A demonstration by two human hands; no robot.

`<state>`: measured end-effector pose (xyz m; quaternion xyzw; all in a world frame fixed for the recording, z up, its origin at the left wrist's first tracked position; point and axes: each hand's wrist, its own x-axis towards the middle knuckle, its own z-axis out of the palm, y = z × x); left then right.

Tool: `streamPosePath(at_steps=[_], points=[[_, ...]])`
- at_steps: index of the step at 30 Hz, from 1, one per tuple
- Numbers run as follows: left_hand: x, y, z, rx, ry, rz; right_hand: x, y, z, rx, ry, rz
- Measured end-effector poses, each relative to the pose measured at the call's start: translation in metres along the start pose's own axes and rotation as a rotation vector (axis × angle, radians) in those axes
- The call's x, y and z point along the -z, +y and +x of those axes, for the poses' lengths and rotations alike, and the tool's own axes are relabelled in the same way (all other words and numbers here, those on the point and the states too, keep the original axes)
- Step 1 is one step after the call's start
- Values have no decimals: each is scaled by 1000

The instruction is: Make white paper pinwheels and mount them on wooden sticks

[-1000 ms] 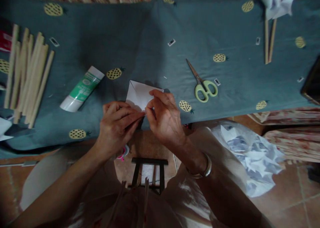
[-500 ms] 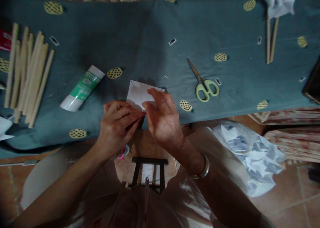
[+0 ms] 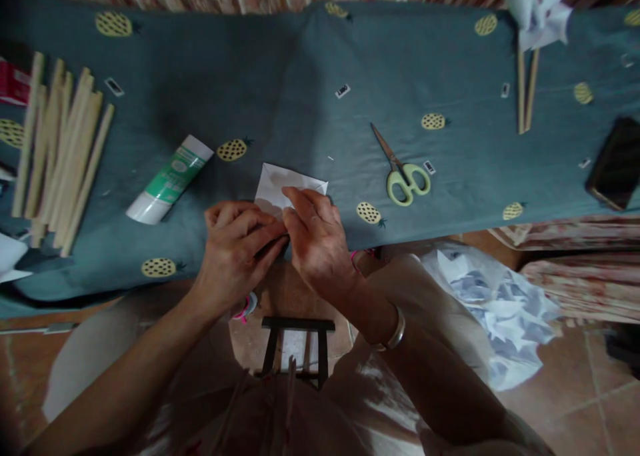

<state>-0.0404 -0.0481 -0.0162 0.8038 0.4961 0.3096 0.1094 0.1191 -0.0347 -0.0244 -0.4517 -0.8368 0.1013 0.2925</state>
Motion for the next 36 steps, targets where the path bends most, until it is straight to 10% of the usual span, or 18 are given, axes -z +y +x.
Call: streamPosePath(at_steps=[20, 36], points=[[17, -28, 4, -27, 41, 177, 33, 16, 14, -244, -64, 110], [3, -5, -2, -125, -40, 165, 34, 7, 5, -199, -103, 117]])
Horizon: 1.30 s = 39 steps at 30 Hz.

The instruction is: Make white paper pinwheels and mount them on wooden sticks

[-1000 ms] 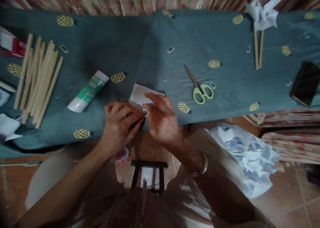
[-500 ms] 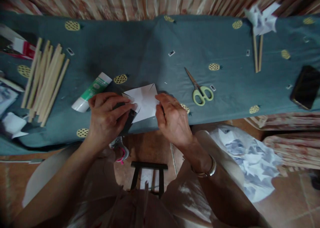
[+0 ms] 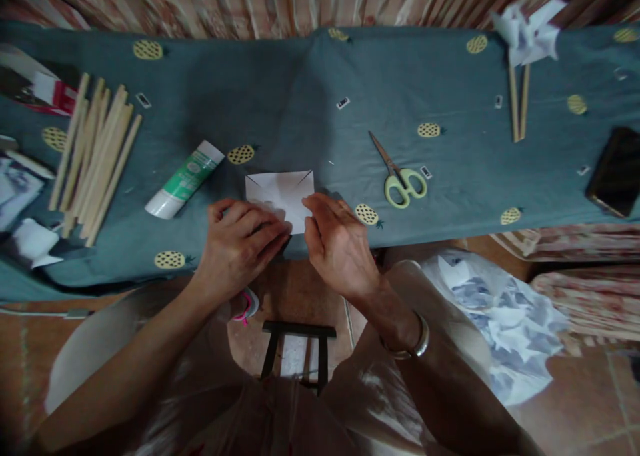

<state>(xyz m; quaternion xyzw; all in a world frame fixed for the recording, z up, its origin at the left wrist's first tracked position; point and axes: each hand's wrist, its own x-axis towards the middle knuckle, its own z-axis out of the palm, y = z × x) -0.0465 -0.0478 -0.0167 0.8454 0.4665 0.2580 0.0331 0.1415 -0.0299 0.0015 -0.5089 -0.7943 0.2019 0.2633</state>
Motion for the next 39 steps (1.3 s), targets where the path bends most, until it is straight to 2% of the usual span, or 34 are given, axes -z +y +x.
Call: streamPosePath(at_steps=[5, 11, 18, 24, 30, 39], points=[[1, 2, 1, -47, 8, 17, 4, 5, 0, -7, -35, 65], [4, 4, 0, -33, 22, 9, 11, 15, 1, -79, -124, 304], [6, 8, -5, -73, 46, -67, 7, 17, 1, -177, -98, 471], [8, 10, -6, -57, -21, -78, 3, 17, 3, -159, -102, 422], [8, 10, -8, -21, -12, -111, -2, 11, 6, -86, -57, 263], [7, 10, -10, -31, -46, -179, -5, 5, 6, -58, -30, 168]])
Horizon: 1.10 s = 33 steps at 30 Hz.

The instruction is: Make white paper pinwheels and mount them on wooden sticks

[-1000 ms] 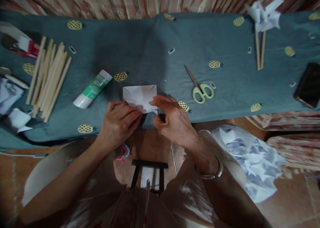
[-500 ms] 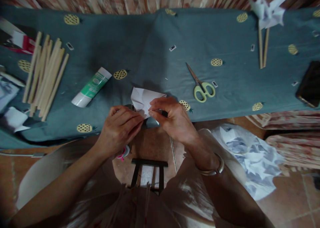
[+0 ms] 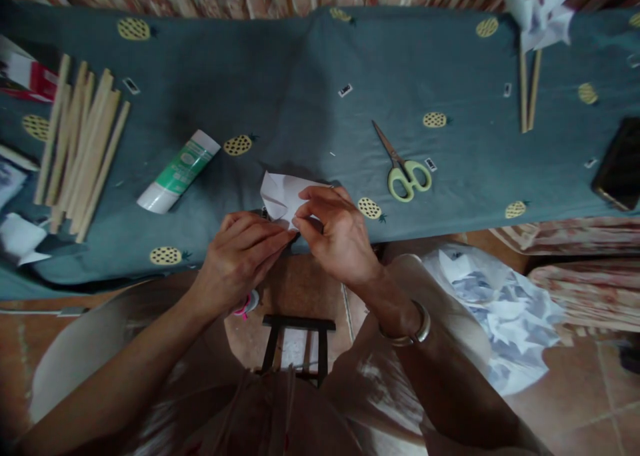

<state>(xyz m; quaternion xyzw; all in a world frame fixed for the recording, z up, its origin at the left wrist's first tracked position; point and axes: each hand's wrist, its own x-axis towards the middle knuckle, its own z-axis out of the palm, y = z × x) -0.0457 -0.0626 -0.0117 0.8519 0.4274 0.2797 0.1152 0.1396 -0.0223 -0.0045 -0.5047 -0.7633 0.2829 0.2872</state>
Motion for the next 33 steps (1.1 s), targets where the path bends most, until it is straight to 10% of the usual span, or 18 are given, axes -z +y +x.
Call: streamPosePath(at_steps=[33], points=[[-6, -2, -1, 3, 51, -17, -7, 7, -5, 73, 55, -69]])
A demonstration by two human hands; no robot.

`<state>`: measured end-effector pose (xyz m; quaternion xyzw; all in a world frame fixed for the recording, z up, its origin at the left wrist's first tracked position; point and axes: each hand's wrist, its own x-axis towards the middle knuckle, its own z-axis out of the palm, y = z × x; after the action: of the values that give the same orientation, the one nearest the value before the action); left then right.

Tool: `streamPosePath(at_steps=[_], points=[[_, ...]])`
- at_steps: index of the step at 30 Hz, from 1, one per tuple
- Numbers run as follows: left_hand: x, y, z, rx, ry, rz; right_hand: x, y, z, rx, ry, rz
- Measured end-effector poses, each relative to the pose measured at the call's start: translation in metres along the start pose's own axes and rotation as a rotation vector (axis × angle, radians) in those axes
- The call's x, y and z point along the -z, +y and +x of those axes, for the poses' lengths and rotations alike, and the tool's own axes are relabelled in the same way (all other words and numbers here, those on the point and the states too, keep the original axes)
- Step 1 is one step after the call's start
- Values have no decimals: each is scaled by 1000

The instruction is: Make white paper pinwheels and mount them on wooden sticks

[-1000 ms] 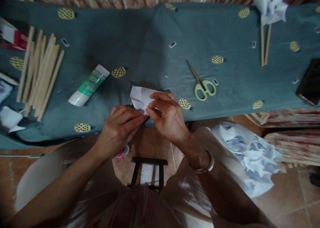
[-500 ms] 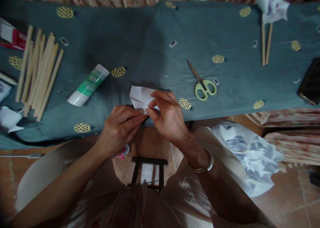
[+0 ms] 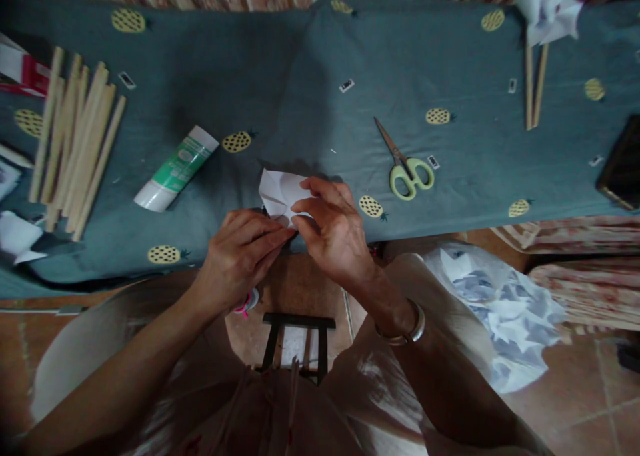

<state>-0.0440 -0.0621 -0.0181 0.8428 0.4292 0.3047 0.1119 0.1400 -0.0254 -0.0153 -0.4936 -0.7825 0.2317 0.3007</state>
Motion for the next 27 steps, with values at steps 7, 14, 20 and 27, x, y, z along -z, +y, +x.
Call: streamPosePath(at_steps=[7, 14, 20, 27], points=[[0, -1, -1, 4, -9, 5, -3, 1, -5, 115, 16, -42], [0, 0, 1, -6, 3, 23, -10, -4, -15, 251, 51, -132], [0, 0, 2, 10, -6, 24, -16, -3, -17, 281, 93, -173], [1, 1, 5, 8, 8, 34, -20, -4, -21, 243, 46, -162]])
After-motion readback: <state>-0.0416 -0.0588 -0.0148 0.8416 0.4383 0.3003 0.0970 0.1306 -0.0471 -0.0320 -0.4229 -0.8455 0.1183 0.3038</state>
